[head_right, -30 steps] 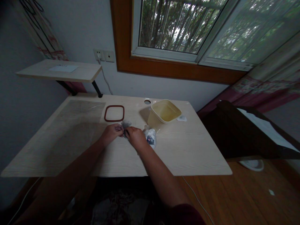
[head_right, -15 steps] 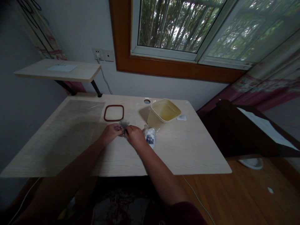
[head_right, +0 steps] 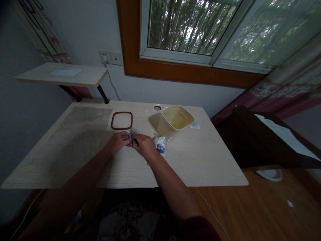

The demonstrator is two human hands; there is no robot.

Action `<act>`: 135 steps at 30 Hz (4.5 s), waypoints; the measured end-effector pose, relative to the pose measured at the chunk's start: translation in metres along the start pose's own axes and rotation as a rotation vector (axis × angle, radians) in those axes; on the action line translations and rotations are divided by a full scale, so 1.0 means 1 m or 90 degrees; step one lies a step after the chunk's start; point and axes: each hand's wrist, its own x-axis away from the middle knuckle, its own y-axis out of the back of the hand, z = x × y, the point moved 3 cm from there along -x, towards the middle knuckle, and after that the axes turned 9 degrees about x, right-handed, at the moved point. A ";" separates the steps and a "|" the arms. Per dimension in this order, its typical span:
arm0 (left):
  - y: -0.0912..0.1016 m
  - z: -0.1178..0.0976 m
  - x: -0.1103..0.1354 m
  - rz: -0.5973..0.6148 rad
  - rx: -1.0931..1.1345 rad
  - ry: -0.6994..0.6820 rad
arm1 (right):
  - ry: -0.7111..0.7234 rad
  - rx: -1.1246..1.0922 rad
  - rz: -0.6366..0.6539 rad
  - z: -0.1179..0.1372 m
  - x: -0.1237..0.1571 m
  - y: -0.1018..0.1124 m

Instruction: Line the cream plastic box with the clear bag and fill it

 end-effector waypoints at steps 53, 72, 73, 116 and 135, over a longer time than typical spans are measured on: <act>-0.004 -0.004 0.002 -0.027 0.072 -0.006 | -0.017 -0.019 -0.042 -0.001 0.001 0.001; -0.003 0.010 -0.001 -0.057 0.066 -0.049 | -0.047 0.013 -0.014 0.000 0.000 -0.004; -0.003 0.010 0.000 -0.061 0.059 -0.053 | -0.051 0.029 -0.008 0.001 -0.001 -0.004; -0.007 -0.005 0.010 -0.097 -0.215 -0.252 | -0.018 0.053 -0.122 0.004 0.001 0.005; -0.005 -0.006 0.002 -0.070 0.013 -0.159 | 0.022 -0.133 -0.183 -0.001 0.003 0.015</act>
